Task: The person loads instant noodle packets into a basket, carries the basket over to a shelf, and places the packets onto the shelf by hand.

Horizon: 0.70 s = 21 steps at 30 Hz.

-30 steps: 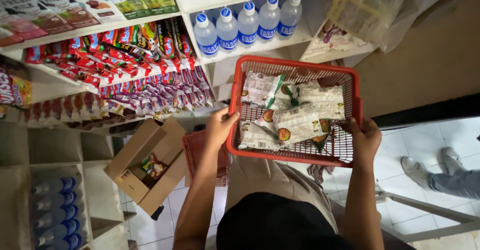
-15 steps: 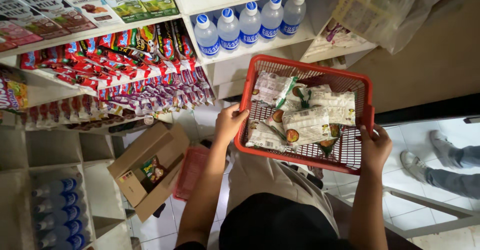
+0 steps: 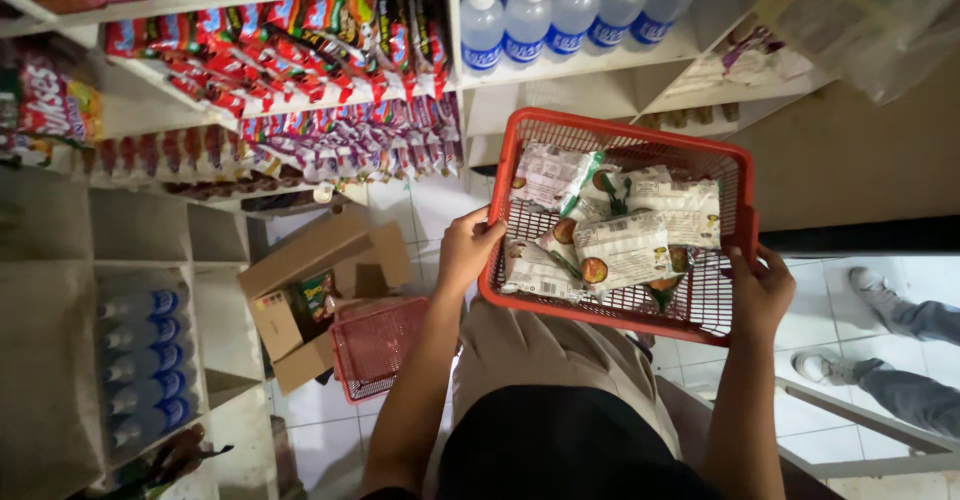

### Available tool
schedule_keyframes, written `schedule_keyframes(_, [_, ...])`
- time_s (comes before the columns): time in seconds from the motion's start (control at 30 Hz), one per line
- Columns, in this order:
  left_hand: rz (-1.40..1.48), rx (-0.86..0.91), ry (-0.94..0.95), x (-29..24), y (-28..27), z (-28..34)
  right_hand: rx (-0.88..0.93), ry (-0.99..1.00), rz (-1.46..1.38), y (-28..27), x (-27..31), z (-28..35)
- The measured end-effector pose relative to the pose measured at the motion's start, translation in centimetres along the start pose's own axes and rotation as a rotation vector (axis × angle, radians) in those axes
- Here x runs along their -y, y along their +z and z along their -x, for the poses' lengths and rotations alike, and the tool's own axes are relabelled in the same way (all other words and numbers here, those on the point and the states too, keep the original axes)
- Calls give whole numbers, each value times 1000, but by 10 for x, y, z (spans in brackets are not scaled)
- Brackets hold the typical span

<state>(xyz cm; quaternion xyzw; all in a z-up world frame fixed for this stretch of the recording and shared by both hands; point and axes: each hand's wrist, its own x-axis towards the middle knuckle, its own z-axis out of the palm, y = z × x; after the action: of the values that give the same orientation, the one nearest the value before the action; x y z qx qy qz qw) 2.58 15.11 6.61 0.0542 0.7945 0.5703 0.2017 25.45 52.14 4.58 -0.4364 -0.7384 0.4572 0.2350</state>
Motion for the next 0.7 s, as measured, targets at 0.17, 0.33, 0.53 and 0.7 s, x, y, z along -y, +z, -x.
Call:
schedule_keyframes(0.17, [-66,-50,-40,20,-39,23,53,-15,-125,27,-3,22])
schedule_keyframes(0.33, [-40,-104,152,42,-78,43,88,-60,-148,53,-1,53])
schedule_keyframes(0.53, [-2,-38,-53,63,-104,51,116,-3,-115,71,13,79])
schedule_keyframes(0.7, [33,-72,-27,80,-99,63,117,-60,84,68,9,76])
